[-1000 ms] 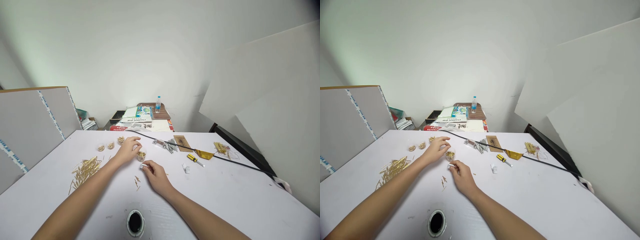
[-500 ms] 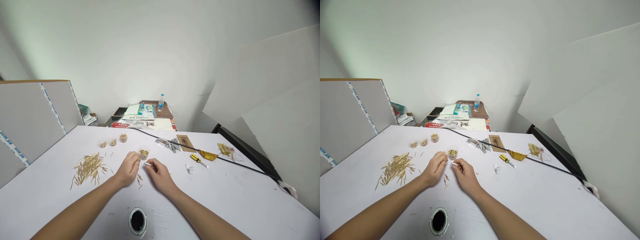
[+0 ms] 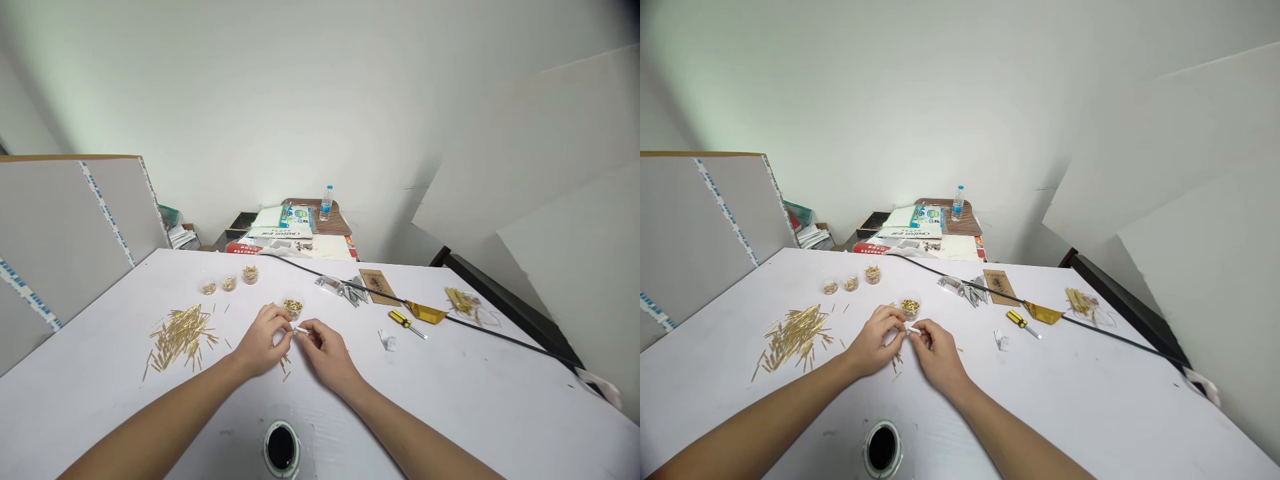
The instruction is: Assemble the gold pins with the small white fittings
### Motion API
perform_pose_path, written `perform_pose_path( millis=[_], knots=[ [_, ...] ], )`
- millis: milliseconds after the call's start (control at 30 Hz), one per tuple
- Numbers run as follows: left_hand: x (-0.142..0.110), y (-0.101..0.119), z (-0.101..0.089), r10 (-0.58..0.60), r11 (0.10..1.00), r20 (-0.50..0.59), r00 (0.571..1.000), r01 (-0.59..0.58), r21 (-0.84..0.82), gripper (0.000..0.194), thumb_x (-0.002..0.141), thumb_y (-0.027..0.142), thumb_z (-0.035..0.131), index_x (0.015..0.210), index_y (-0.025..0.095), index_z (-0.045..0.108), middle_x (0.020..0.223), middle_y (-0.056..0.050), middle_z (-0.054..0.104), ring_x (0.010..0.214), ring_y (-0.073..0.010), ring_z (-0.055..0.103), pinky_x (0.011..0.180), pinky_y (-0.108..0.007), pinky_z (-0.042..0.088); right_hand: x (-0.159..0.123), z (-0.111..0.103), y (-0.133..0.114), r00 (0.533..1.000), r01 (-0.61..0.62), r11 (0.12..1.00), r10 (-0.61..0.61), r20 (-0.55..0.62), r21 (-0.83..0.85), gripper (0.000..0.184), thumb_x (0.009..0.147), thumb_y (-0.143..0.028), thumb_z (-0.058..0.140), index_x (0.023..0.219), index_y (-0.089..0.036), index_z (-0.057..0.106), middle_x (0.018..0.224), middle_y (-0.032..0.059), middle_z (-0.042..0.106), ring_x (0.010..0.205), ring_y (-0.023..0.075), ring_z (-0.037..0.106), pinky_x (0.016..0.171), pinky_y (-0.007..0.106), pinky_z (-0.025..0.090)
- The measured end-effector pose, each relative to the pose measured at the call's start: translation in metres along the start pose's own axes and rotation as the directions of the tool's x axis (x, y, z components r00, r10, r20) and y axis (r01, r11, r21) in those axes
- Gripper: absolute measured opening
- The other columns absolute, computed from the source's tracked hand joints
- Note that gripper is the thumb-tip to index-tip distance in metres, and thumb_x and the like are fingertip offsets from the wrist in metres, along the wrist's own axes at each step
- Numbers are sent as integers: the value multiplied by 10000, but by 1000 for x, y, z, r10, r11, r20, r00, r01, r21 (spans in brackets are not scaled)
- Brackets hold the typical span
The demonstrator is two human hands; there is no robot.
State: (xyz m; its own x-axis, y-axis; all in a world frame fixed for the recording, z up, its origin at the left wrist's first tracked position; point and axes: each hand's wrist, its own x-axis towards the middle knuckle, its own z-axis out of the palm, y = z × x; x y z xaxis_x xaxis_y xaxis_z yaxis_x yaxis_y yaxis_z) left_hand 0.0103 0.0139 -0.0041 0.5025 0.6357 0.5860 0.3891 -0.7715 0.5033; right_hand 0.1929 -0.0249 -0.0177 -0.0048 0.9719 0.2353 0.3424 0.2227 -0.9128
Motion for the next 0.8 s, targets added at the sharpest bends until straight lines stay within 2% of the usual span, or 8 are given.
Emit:
perform_pose_path(
  millis=[133,367,600,800],
  knots=[
    [0,0,1,14,999,7,1000,-14,46,103,894,107,567,877,200,609,1038,-68,634,1044,-214,568,941,-393,490,1,0,2,1000,-4,1000,4,0,-18,283,879,-430,613,941,-176,720,728,30,633,658,185,540,613,297,427],
    [0,6,-3,54,980,88,995,-70,187,161,971,139,481,962,190,633,1076,-89,640,1064,-232,550,969,-428,496,2,-2,3,1000,21,1000,-21,16,-17,282,894,-419,606,969,-191,753,879,71,709,746,210,587,702,328,459],
    [-3,0,-2,62,987,5,998,-62,151,118,962,161,560,992,200,668,1081,-75,644,1047,-212,551,915,-371,514,3,-3,3,999,22,1000,-22,30,21,324,886,-476,631,951,-191,770,846,68,710,717,202,569,668,317,446],
    [-2,2,-2,76,990,2,997,-76,118,108,958,150,557,988,199,649,1060,-70,643,1039,-208,553,932,-376,499,2,-4,3,1000,10,999,-11,23,42,329,874,-486,640,925,-186,765,794,45,684,688,182,540,649,300,431]
  ],
)
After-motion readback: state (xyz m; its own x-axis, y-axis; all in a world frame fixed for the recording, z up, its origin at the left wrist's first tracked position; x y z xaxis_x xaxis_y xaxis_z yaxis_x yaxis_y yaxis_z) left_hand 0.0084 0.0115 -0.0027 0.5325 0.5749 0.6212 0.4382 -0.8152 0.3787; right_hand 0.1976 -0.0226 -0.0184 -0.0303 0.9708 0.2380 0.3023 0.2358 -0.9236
